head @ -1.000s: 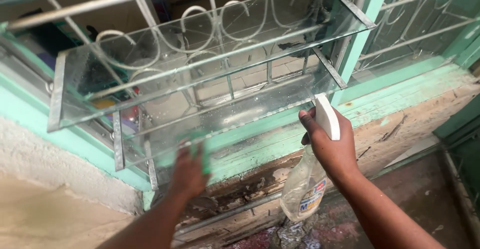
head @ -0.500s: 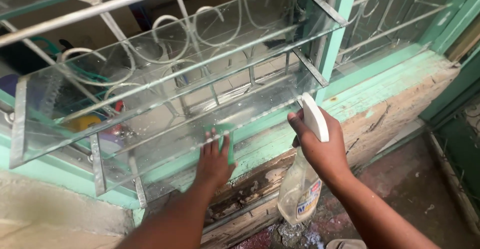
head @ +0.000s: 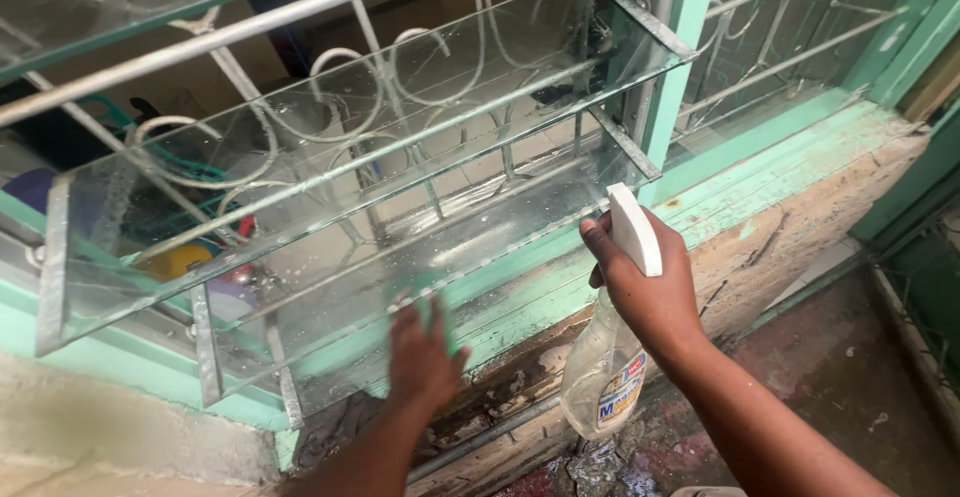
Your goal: Cleaning glass window panes or louvers using a spray bottle and a cleaning sponge.
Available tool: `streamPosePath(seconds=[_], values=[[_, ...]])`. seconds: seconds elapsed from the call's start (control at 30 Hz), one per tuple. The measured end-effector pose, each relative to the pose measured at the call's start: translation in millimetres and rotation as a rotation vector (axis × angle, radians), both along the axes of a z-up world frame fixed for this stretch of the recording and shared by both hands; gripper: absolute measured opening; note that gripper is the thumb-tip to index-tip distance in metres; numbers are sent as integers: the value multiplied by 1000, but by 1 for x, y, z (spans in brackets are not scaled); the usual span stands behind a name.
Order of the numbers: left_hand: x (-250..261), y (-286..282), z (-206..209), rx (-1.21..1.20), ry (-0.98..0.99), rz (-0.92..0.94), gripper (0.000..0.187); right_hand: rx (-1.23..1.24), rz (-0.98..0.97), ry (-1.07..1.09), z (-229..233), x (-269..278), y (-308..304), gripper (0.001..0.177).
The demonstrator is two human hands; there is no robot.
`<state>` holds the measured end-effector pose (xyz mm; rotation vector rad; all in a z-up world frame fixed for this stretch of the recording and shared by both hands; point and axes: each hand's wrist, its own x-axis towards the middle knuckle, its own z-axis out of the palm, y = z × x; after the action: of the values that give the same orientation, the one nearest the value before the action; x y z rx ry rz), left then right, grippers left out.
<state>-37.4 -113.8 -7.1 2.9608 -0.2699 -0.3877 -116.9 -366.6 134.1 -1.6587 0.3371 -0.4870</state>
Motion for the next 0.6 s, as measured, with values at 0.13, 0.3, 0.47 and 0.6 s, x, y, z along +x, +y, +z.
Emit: streamPosePath(seconds=[0.13,0.3,0.47,0.6], values=[[32,-32,13,65,-90,-213,102,35,1,-41,-7,0,-4,27],[3,25,-29,20,-264,-327,73,9,-30,21,-6,1,-5,25],[-32,60,-36,104,-297,-223,74,12,-51,31,2,2,-6,26],[-11,37,-22,122,-230,-175,76,1,-60,28,10,-3,-8,27]])
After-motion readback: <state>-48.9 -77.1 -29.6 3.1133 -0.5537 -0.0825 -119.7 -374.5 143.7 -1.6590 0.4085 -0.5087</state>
